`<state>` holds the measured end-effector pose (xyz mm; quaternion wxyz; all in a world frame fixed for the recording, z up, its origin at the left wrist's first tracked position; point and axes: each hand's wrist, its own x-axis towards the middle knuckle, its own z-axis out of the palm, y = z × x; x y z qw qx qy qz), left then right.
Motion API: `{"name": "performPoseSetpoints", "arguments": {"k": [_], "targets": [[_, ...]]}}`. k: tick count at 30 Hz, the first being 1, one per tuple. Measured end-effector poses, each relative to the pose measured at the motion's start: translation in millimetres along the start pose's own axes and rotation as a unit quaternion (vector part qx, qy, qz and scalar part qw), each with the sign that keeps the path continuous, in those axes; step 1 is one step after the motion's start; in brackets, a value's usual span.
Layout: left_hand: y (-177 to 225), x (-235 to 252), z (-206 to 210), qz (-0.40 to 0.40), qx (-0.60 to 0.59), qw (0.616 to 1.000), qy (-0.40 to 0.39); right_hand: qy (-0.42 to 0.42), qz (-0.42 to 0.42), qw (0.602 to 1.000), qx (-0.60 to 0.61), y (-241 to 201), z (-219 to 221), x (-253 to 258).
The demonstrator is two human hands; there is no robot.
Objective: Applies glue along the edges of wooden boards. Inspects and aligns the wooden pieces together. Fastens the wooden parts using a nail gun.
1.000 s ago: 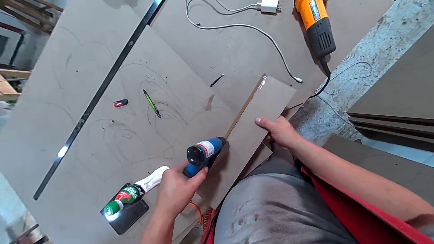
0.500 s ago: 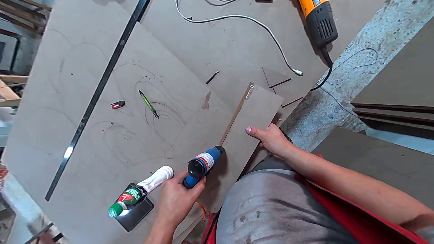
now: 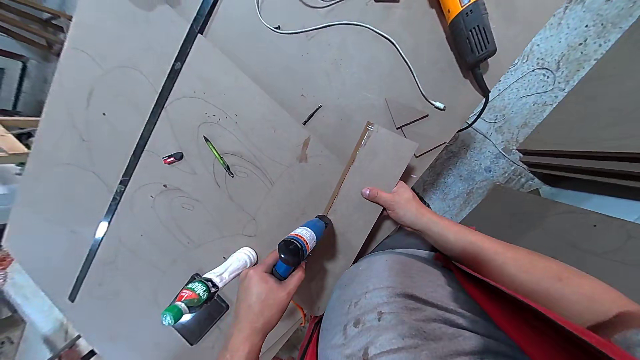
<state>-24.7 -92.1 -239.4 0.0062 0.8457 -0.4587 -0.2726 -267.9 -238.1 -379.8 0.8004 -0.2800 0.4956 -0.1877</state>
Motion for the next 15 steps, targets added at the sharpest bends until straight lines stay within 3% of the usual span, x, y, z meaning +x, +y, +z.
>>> {"name": "performPoseSetpoints", "arguments": {"k": [15], "targets": [[20.4,13.2,1.0,-0.008,0.01,1.0,0.0,0.006,0.008,0.998,-0.058,-0.1,-0.2,2.7]]}}
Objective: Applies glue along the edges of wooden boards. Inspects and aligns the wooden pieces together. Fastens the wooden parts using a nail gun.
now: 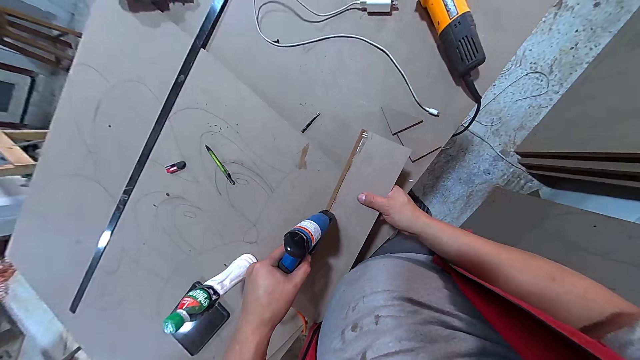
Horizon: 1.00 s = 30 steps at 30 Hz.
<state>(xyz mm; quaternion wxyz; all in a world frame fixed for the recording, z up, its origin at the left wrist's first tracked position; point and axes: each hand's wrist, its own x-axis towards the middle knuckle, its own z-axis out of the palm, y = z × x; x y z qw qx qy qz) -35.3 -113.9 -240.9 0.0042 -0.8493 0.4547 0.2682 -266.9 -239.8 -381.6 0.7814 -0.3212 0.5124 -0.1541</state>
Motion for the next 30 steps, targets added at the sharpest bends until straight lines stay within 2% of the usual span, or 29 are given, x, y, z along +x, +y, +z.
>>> {"name": "performPoseSetpoints", "arguments": {"k": [15,30], "targets": [[15.2,-6.7,5.9,-0.013,0.018,0.999,0.035,-0.011,-0.006,1.0,0.005,4.8,-3.8,1.9],[14.3,4.6,-0.1,0.0,0.008,1.0,0.02,-0.015,-0.001,1.0,-0.02,5.1,-3.6,3.4]]}}
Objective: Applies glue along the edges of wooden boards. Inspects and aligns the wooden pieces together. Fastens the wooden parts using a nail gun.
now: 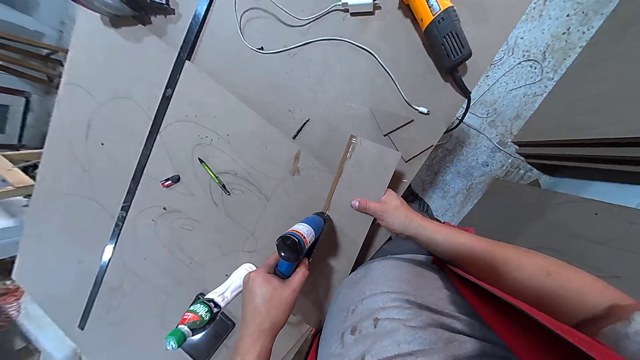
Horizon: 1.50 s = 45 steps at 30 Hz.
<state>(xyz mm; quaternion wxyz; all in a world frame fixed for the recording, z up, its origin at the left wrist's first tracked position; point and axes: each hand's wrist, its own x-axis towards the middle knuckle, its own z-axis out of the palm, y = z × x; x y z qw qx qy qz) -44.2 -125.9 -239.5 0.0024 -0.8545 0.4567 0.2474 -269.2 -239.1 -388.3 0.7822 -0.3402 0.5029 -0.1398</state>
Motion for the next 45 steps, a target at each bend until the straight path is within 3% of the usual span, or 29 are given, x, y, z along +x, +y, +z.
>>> {"name": "performPoseSetpoints", "arguments": {"k": [45], "targets": [[38.3,28.9,6.5,0.014,0.0,1.0,0.003,-0.022,0.017,1.0,0.012,1.9,-2.9,0.1]]}}
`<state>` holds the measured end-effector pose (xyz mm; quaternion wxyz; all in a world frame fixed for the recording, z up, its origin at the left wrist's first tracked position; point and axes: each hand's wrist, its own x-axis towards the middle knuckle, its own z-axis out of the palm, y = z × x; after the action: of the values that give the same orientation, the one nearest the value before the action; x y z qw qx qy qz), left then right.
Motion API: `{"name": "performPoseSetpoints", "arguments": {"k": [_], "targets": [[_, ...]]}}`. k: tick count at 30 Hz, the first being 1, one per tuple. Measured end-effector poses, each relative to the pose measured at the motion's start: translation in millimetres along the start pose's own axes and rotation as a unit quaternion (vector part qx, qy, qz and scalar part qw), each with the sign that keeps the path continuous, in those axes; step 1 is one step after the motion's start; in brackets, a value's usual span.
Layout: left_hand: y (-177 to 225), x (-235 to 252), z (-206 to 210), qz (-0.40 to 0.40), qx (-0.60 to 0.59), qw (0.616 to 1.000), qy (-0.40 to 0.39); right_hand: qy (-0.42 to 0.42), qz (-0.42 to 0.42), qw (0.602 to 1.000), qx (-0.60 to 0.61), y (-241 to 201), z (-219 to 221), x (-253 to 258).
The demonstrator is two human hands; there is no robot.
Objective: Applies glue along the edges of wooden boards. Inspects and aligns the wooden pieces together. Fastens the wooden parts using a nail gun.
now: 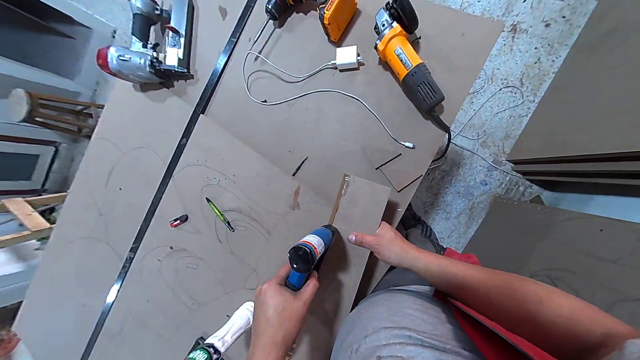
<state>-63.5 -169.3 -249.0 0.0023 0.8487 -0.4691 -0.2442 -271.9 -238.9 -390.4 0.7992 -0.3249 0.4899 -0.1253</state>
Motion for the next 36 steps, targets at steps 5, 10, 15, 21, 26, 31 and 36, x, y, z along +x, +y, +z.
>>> {"name": "performPoseSetpoints", "arguments": {"k": [5,10,15,21,26,31,36], "targets": [[12.6,6.8,-0.1,0.001,0.002,1.0,0.004,0.001,0.0,1.0,-0.018,-2.8,1.2,-1.4],[16.4,10.0,-0.2,-0.002,-0.006,1.0,0.004,-0.002,0.005,0.999,-0.036,-6.4,0.5,-2.7],[20.7,9.4,-0.8,-0.01,-0.005,1.0,0.004,-0.004,-0.003,1.0,-0.025,-4.1,0.3,-2.4],[26.4,14.2,-2.0,-0.003,0.002,1.0,0.001,-0.001,0.013,1.0,-0.025,-3.1,-0.6,0.3],[34.1,20.3,-1.1,-0.009,-0.013,1.0,-0.004,-0.005,0.002,1.0,-0.022,-1.5,0.5,0.8],[44.8,24.7,-0.6,-0.02,-0.018,1.0,-0.007,-0.005,-0.009,1.0,-0.029,-3.2,0.4,-0.2],[50.2,25.8,0.0,-0.024,-0.026,0.999,-0.004,-0.009,-0.014,0.999,-0.033,-5.3,-0.3,-1.6]]}}
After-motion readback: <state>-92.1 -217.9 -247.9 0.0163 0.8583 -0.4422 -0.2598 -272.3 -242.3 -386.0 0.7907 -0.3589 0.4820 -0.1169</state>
